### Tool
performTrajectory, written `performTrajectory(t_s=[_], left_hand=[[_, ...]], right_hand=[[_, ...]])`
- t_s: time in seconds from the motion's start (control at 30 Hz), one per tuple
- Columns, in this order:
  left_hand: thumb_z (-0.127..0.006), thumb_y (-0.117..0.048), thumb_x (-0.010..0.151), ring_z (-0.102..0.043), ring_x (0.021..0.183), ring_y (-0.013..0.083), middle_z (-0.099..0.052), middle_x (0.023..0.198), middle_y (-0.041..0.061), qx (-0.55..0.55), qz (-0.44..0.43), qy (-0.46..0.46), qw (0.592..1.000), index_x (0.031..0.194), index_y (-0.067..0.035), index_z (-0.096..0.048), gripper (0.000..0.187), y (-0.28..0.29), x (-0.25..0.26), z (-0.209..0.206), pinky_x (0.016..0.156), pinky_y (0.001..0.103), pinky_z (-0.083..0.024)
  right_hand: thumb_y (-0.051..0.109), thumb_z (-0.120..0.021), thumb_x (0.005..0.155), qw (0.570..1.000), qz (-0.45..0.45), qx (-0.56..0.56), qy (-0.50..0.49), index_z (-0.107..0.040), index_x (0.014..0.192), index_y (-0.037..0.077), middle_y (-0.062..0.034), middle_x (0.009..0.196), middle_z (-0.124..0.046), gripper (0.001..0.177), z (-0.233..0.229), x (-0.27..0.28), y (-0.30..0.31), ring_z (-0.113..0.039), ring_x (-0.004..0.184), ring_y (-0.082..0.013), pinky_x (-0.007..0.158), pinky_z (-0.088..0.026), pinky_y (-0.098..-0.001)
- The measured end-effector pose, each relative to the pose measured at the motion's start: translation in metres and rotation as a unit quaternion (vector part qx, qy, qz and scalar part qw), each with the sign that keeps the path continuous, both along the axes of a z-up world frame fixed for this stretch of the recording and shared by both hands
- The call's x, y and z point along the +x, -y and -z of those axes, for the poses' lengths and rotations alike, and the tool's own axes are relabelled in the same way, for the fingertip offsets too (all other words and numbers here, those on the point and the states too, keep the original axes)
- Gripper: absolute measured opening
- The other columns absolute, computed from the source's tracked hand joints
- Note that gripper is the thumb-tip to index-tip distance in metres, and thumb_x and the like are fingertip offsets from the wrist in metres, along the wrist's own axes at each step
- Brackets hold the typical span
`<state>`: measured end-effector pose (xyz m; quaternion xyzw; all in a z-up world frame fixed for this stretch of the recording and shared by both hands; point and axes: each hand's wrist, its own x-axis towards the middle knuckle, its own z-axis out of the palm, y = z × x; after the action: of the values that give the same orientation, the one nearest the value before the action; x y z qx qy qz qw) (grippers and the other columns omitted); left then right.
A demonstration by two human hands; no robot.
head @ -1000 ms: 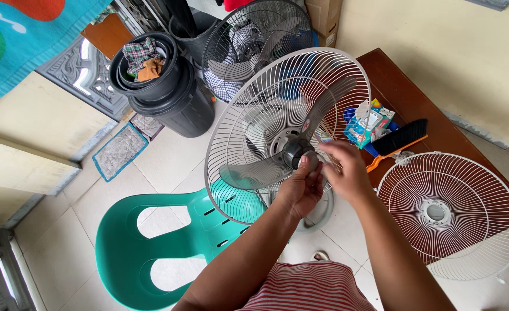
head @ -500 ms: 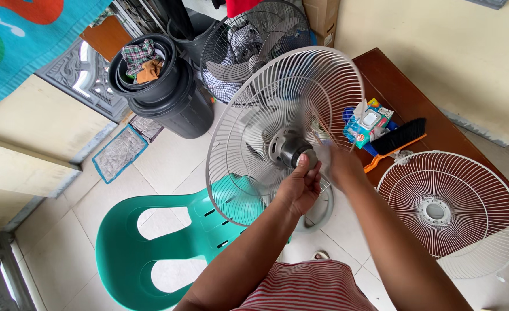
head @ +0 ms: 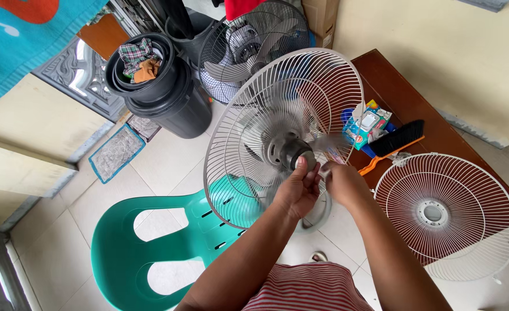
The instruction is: The person assembles a white pedestal fan by hand. They attach the fan blades to the motor hub, secure them with a nut, and then fit the front wire cage onto the fan head.
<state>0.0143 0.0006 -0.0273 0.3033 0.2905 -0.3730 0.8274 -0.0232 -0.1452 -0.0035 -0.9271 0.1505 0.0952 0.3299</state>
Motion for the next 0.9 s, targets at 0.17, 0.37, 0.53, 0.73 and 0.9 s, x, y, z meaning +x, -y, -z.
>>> performTrajectory(t_s=[0.17,0.37,0.53,0.73,0.9], left_hand=[[-0.075,-0.05,0.089,-0.058,0.084,0.0106,-0.075,0.104,-0.004,-0.009,-0.005,0.007,1.0,0.119,-0.015,-0.069,0.047,-0.002,0.0,-0.002,0.079,0.023,-0.045],[-0.067,-0.049,0.094,-0.062,0.086,0.0117,-0.072,0.103,-0.002,-0.051,0.004,0.044,0.998,0.115,-0.014,-0.07,0.04,-0.003,-0.004,-0.018,0.087,0.028,-0.051],[-0.067,-0.051,0.092,-0.062,0.087,0.0106,-0.071,0.096,-0.002,0.006,0.042,0.024,0.999,0.108,-0.015,-0.07,0.04,-0.018,-0.004,-0.027,0.083,0.026,-0.047],[-0.067,-0.051,0.095,-0.058,0.08,0.0114,-0.067,0.082,-0.002,0.002,0.008,0.017,1.0,0.097,-0.01,-0.067,0.041,-0.032,-0.004,-0.022,0.078,0.025,-0.045],[-0.064,-0.05,0.097,-0.059,0.077,0.0114,-0.066,0.077,-0.001,0.036,0.003,0.021,0.999,0.094,-0.009,-0.065,0.041,-0.033,-0.001,-0.021,0.08,0.025,-0.05]], right_hand=[[0.006,-0.065,0.088,0.961,0.046,0.151,0.228,-0.067,0.113,0.004,-0.0142,0.1,-0.076,0.026,-0.018,-0.003,-0.009,-0.076,0.09,-0.0284,0.078,-0.059,-0.039],[0.007,-0.077,0.076,0.92,-0.022,0.106,0.377,-0.061,0.116,0.001,-0.0173,0.109,-0.063,0.044,-0.028,-0.01,-0.03,-0.069,0.089,-0.0311,0.074,-0.058,-0.0392],[0.015,-0.083,0.081,0.948,0.033,0.095,0.302,-0.062,0.116,0.006,-0.0098,0.113,-0.065,0.042,-0.023,-0.008,-0.038,-0.071,0.092,-0.0246,0.077,-0.059,-0.0379],[0.005,-0.08,0.075,0.901,-0.047,-0.007,0.431,-0.066,0.116,0.011,-0.0099,0.123,-0.061,0.043,-0.02,-0.01,-0.039,-0.067,0.109,-0.0305,0.083,-0.059,-0.039],[0.001,-0.074,0.076,0.899,-0.047,0.093,0.425,-0.061,0.123,0.006,-0.0145,0.126,-0.056,0.049,-0.026,-0.011,-0.043,-0.064,0.108,-0.0316,0.078,-0.058,-0.0364]])
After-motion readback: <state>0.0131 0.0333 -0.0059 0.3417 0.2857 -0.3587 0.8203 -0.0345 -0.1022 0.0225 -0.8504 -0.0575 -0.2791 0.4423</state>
